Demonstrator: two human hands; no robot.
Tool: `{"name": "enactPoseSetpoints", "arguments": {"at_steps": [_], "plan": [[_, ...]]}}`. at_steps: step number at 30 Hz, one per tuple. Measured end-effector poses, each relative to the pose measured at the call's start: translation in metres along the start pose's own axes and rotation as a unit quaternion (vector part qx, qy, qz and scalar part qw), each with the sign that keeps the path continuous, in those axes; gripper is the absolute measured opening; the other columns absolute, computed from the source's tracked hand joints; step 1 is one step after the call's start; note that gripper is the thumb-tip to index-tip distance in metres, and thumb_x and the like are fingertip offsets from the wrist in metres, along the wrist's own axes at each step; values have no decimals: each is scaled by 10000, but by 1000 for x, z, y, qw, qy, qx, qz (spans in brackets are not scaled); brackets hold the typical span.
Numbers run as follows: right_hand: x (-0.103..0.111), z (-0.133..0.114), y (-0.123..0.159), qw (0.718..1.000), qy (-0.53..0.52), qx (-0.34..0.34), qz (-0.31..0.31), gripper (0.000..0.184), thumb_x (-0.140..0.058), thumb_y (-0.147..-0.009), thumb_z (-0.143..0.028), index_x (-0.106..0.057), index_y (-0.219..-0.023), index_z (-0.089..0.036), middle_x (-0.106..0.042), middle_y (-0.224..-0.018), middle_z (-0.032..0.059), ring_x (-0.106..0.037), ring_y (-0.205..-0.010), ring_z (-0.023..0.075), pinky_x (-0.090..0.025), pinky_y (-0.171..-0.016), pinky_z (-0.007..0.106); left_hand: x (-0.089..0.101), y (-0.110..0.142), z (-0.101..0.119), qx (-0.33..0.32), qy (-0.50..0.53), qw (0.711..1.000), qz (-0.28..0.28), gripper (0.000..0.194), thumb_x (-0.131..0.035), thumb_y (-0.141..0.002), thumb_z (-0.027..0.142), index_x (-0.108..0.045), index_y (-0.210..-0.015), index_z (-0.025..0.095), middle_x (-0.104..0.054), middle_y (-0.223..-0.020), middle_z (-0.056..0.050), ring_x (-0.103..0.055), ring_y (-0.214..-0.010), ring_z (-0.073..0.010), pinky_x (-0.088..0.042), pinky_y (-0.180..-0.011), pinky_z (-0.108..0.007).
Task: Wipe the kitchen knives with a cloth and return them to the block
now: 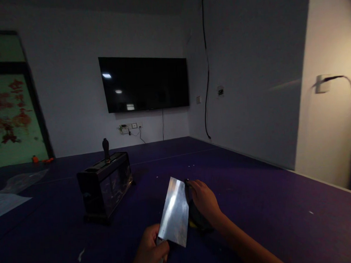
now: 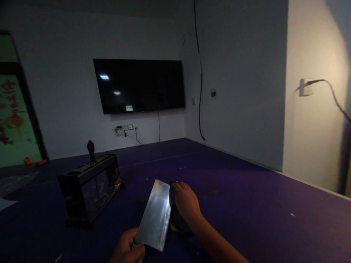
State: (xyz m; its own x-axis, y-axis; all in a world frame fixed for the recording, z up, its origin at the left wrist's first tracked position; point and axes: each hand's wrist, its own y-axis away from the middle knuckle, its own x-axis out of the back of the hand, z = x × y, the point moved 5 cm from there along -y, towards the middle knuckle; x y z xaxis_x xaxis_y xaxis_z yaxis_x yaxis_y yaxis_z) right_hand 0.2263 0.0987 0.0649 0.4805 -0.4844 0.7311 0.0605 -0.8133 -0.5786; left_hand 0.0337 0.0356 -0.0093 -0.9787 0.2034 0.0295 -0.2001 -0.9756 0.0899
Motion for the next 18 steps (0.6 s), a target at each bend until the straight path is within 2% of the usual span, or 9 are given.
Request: {"name": "enactPoseSetpoints", "arguments": {"at_steps": [7, 18], "plan": [[-6, 7, 0, 999, 25, -31, -18, 355, -359, -802, -117, -539, -1107, -143, -592, -1063, 83, -523, -986, 178, -348, -852, 243, 3, 3, 0, -31, 12, 999, 17, 386, -528, -549, 264, -496, -918, 154, -465, -430, 79, -326, -262, -52, -239, -281, -164], [-9, 5, 1, 998, 46, -34, -41, 295, -371, -798, -150, -608, -971, -182, -632, -988, 56, -569, -895, 173, -378, -756, 237, -2, 6, 10, -45, 2, 999, -21, 223, -507, -575, 310, -458, -746, 176, -432, -420, 83, -352, -240, -66, -270, -263, -177]]}}
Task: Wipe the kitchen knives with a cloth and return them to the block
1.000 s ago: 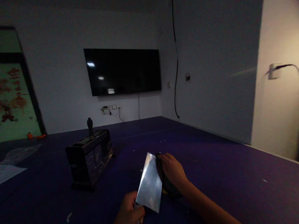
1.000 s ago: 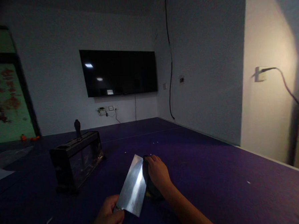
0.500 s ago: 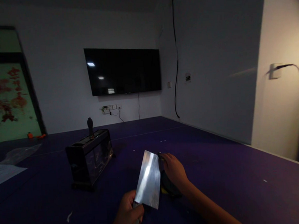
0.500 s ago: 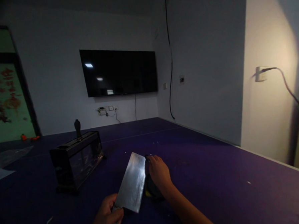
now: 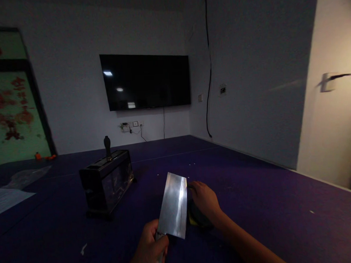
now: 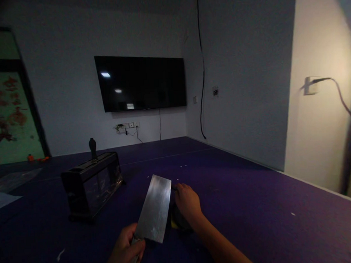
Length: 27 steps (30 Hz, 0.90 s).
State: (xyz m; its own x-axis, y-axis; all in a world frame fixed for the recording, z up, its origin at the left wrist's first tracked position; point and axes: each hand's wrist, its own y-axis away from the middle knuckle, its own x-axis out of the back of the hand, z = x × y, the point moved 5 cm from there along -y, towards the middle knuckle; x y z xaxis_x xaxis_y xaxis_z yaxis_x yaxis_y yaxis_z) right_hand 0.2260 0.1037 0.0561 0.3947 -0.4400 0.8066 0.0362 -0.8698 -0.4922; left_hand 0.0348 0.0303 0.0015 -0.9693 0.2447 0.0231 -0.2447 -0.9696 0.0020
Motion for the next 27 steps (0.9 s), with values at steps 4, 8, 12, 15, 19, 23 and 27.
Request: {"name": "enactPoseSetpoints", "arguments": {"at_steps": [4, 8, 12, 15, 19, 23, 27], "plan": [[-1, -1, 1, 1000, 8, 1, -14, 296, -379, -794, -162, -609, -979, -193, -635, -989, 46, -574, -889, 174, -382, -742, 237, -1, 2, 5, -18, -31, 999, -12, 204, -508, -614, 329, -454, -740, 179, -435, -448, 79, -360, -265, -65, -293, -286, -186], [-2, -2, 2, 1000, 13, 6, -25, 319, -362, -801, -163, -600, -1014, -179, -628, -1004, 63, -571, -904, 179, -383, -745, 246, 3, 5, 28, -52, -153, 987, 8, 217, -595, -580, 282, -473, -717, 166, -465, -513, 69, -407, -341, -56, -319, -348, -177], [-3, 0, 2, 999, 13, 7, -32, 322, -367, -801, -162, -597, -1025, -185, -631, -1000, 61, -577, -894, 177, -390, -731, 245, 19, 2, 80, -68, -314, 946, 50, 235, -635, -562, 273, -494, -716, 164, -516, -580, 48, -472, -412, -78, -339, -391, -184], [-3, 2, 3, 999, 11, 9, -34, 318, -370, -801, -162, -601, -1018, -191, -631, -998, 57, -577, -891, 176, -393, -726, 246, 38, -6, 137, -92, -421, 899, 74, 217, -609, -586, 282, -504, -735, 164, -541, -624, 30, -489, -415, -89, -330, -387, -193], [0, 6, 3, 999, 8, 11, -35, 326, -364, -806, -159, -593, -1038, -184, -631, -990, 67, -573, -899, 187, -397, -720, 256, 63, -17, 223, -157, -550, 814, 102, 308, -584, -604, 236, -512, -894, 161, -593, -713, 0, -528, -473, -106, -359, -449, -209], [2, 9, 2, 999, 4, 11, -39, 325, -374, -806, -158, -588, -1049, -189, -630, -985, 69, -568, -912, 187, -394, -727, 253, 88, -24, 299, -177, -684, 688, 169, 382, -681, -540, 243, -540, -877, 132, -603, -706, -27, -555, -558, -135, -349, -511, -213], [3, 11, 2, 999, -2, 9, -43, 317, -378, -809, -164, -594, -1039, -193, -628, -991, 67, -565, -916, 190, -389, -730, 254, 116, -29, 349, -70, -733, 646, 199, 490, -716, -559, 307, -540, -953, 75, -578, -550, 28, -525, -481, -100, -322, -517, -182]]}}
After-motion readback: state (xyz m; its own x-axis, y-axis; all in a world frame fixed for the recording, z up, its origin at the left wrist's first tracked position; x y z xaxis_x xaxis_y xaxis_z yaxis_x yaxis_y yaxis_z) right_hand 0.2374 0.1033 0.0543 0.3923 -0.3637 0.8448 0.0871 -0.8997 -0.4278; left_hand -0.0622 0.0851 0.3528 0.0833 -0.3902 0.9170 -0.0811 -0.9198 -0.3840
